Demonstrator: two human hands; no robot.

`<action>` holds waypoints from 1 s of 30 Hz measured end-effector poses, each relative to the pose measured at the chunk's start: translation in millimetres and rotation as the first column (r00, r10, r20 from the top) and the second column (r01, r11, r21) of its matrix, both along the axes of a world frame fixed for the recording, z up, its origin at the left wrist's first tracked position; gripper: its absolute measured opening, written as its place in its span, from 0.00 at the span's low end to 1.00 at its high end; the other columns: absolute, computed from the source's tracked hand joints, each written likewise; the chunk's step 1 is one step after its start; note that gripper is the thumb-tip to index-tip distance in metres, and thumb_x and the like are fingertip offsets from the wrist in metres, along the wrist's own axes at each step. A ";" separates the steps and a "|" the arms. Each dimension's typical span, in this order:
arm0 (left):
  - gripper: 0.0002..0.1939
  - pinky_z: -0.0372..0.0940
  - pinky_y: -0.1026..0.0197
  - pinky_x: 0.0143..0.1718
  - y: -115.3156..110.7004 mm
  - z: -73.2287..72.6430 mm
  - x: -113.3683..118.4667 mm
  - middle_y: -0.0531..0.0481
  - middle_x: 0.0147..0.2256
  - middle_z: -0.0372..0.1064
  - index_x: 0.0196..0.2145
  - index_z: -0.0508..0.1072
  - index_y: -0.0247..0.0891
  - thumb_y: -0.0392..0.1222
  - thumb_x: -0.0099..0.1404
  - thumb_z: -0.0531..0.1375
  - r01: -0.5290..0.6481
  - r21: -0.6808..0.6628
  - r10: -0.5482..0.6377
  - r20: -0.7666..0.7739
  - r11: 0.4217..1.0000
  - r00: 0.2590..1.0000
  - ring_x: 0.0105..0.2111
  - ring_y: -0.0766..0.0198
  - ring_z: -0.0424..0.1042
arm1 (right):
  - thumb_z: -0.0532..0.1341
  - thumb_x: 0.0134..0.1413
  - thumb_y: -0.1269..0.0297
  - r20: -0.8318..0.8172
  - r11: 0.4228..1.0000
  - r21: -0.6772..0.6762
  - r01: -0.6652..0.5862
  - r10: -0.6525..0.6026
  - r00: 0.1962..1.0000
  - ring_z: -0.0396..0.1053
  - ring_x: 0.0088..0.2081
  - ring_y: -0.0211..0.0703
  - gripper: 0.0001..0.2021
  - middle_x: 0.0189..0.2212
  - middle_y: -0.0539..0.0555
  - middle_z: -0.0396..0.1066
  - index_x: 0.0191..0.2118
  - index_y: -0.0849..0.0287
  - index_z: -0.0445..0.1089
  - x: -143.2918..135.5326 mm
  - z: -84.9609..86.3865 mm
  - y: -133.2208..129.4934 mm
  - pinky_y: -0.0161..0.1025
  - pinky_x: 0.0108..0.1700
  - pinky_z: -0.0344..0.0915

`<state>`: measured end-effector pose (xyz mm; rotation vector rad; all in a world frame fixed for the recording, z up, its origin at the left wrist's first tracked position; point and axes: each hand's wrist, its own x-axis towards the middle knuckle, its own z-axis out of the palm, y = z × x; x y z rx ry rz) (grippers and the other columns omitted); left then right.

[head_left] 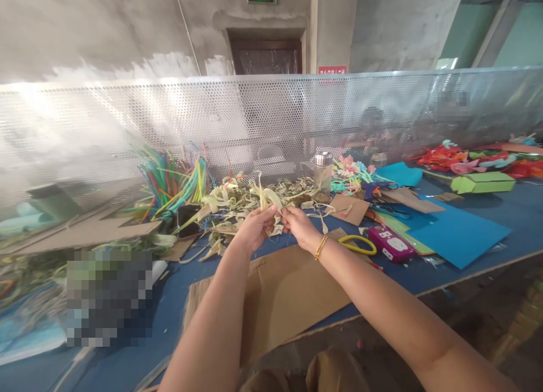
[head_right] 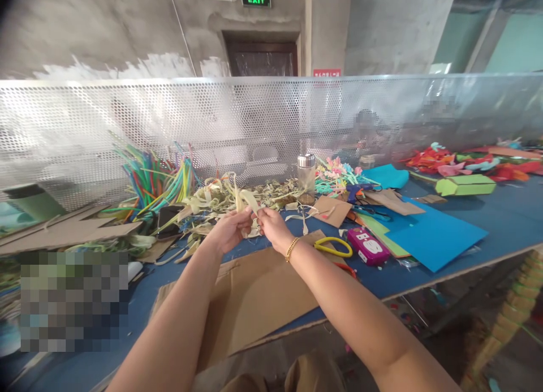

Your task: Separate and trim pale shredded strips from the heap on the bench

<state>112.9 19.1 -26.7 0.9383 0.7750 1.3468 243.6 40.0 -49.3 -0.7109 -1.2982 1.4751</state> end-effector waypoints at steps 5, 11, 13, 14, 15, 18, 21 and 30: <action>0.23 0.50 0.69 0.18 1.6 -1.5 1.1 0.59 0.17 0.55 0.34 0.74 0.32 0.46 0.42 0.73 -0.160 0.026 0.160 -0.005 0.987 0.987 0.16 0.74 0.54 | 0.60 0.53 0.50 0.068 0.958 -0.124 -0.260 0.270 0.961 0.43 0.18 0.29 0.16 0.17 0.41 0.47 0.30 0.59 0.63 4.0 4.9 -6.1 0.30 0.21 0.49; 0.21 0.45 0.67 0.17 9.6 -6.9 -4.5 0.60 0.16 0.54 0.23 0.67 0.35 0.45 0.38 0.73 -0.326 0.030 0.327 -0.049 0.945 0.944 0.15 0.76 0.50 | 0.54 0.58 0.46 0.311 0.987 0.129 -0.099 0.055 0.949 0.57 0.21 0.33 0.18 0.22 0.47 0.61 0.31 0.58 0.64 3.4 1.8 -6.4 0.32 0.23 0.58; 0.21 0.45 0.67 0.16 11.1 -8.7 -5.3 0.60 0.16 0.54 0.23 0.66 0.35 0.43 0.38 0.74 -0.329 0.017 0.329 -0.074 0.944 0.941 0.15 0.76 0.51 | 0.55 0.58 0.48 0.411 0.961 0.268 -0.066 -0.052 0.910 0.60 0.22 0.33 0.17 0.23 0.48 0.64 0.32 0.59 0.65 2.9 -0.3 -4.9 0.31 0.23 0.58; 0.21 0.45 0.68 0.16 11.6 -9.2 -5.5 0.61 0.16 0.54 0.23 0.66 0.35 0.42 0.37 0.74 -0.326 0.005 0.326 -0.069 0.945 0.943 0.14 0.76 0.50 | 0.55 0.59 0.49 0.451 0.944 0.322 -0.065 -0.093 0.888 0.60 0.21 0.33 0.17 0.22 0.48 0.63 0.31 0.59 0.66 2.8 -0.9 -4.2 0.31 0.23 0.57; 0.22 0.44 0.68 0.16 12.0 -9.3 -5.8 0.61 0.16 0.53 0.22 0.65 0.36 0.42 0.37 0.74 -0.322 -0.006 0.321 -0.049 0.947 0.946 0.14 0.76 0.50 | 0.55 0.59 0.50 0.478 0.931 0.358 -0.070 -0.118 0.871 0.60 0.20 0.33 0.17 0.21 0.47 0.62 0.31 0.59 0.67 2.8 -1.2 -3.8 0.31 0.23 0.56; 0.24 0.45 0.70 0.15 11.9 -6.5 -9.0 0.63 0.15 0.50 0.21 0.61 0.36 0.40 0.37 0.74 -0.302 -0.025 0.303 0.086 0.953 0.949 0.14 0.78 0.49 | 0.51 0.61 0.51 0.489 0.931 0.344 -0.123 -0.066 0.870 0.57 0.18 0.31 0.18 0.19 0.46 0.58 0.31 0.60 0.68 2.0 -0.4 -5.0 0.31 0.21 0.55; 0.24 0.46 0.71 0.15 10.1 -0.3 -16.1 0.64 0.14 0.47 0.21 0.59 0.37 0.38 0.42 0.73 -0.311 -0.049 0.313 0.242 0.949 0.918 0.13 0.79 0.48 | 0.53 0.59 0.49 0.434 0.947 0.249 -0.202 0.077 0.898 0.54 0.17 0.31 0.19 0.18 0.46 0.56 0.29 0.59 0.68 -0.1 1.7 -10.0 0.31 0.20 0.57; 0.22 0.46 0.71 0.14 11.5 1.8 -30.2 0.64 0.15 0.50 0.22 0.58 0.38 0.38 0.48 0.71 -0.435 -0.101 0.445 0.288 0.895 0.848 0.12 0.79 0.47 | 0.58 0.54 0.48 0.350 0.931 0.073 -0.357 0.311 0.883 0.49 0.18 0.30 0.18 0.15 0.42 0.49 0.27 0.60 0.67 4.6 7.5 -13.8 0.31 0.22 0.61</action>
